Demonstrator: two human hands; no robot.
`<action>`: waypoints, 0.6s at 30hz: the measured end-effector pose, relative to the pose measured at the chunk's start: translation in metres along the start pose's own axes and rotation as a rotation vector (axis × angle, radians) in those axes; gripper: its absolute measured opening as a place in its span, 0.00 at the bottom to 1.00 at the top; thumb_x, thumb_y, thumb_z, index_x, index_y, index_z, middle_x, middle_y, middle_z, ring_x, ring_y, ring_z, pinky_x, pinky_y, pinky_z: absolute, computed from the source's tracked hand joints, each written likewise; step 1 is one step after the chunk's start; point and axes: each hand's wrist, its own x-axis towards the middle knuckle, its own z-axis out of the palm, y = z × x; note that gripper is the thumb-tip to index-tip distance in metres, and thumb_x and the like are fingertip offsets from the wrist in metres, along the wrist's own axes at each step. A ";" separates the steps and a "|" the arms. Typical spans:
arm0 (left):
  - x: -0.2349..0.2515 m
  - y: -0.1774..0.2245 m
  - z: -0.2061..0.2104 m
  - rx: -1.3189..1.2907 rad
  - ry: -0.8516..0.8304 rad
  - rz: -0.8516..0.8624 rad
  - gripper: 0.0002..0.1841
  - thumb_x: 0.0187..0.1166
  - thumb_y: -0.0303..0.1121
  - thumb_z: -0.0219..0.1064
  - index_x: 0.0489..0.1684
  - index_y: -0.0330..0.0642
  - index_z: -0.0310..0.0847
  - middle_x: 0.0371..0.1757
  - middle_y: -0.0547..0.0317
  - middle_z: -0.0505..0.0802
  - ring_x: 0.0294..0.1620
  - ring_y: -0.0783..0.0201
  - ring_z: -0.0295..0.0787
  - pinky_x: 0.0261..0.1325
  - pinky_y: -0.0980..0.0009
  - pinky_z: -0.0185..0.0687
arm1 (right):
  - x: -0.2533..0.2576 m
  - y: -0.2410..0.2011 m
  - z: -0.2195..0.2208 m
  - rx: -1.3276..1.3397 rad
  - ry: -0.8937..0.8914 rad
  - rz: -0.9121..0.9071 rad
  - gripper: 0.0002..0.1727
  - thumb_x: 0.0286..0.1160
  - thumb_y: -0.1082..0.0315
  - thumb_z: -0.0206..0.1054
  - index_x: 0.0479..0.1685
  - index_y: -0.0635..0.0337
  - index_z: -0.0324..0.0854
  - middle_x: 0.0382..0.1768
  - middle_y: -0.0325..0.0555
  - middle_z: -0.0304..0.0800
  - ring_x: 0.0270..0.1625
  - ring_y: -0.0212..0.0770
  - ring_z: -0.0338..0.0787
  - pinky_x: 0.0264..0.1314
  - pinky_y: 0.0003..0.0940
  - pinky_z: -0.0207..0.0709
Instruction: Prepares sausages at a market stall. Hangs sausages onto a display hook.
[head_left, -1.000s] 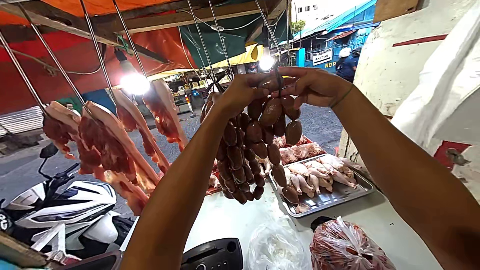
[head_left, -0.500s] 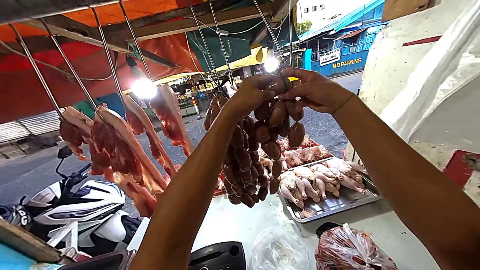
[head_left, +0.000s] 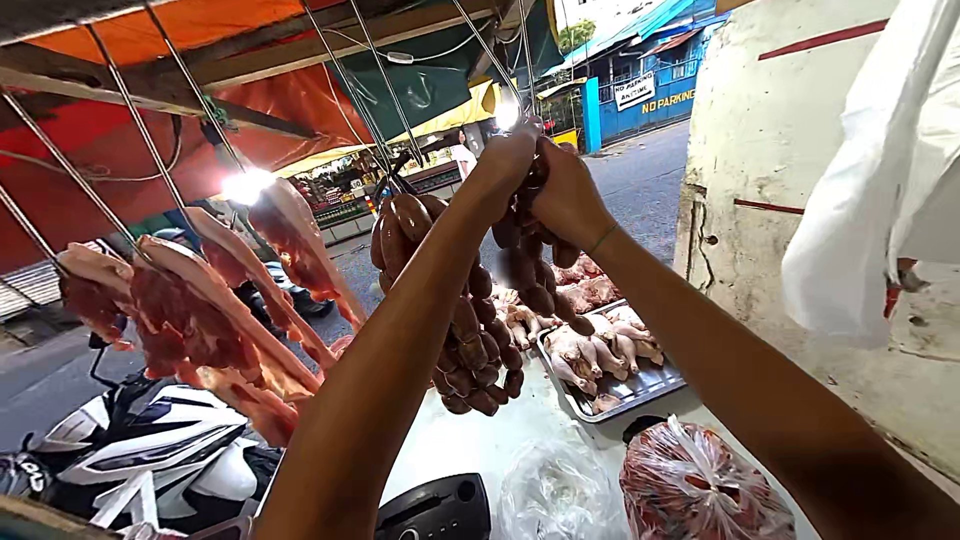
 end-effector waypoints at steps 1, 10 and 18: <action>0.003 -0.002 0.002 0.004 0.058 0.001 0.30 0.89 0.59 0.47 0.51 0.40 0.83 0.42 0.50 0.89 0.44 0.56 0.87 0.47 0.52 0.83 | -0.002 -0.002 0.002 0.019 0.009 0.010 0.30 0.61 0.72 0.78 0.68 0.60 0.80 0.56 0.56 0.82 0.60 0.51 0.83 0.60 0.47 0.79; 0.021 -0.014 -0.002 0.089 0.476 0.160 0.21 0.78 0.44 0.64 0.61 0.39 0.74 0.43 0.49 0.88 0.43 0.54 0.87 0.46 0.50 0.82 | -0.006 -0.017 -0.009 0.543 -0.160 0.217 0.30 0.75 0.85 0.56 0.79 0.57 0.72 0.63 0.58 0.83 0.47 0.49 0.95 0.34 0.45 0.94; 0.023 -0.023 -0.013 -0.141 0.403 0.361 0.22 0.71 0.28 0.62 0.67 0.39 0.72 0.38 0.54 0.84 0.32 0.64 0.82 0.35 0.65 0.81 | 0.008 -0.017 -0.019 0.606 -0.177 0.329 0.27 0.72 0.81 0.66 0.73 0.58 0.76 0.49 0.53 0.87 0.32 0.41 0.89 0.24 0.33 0.83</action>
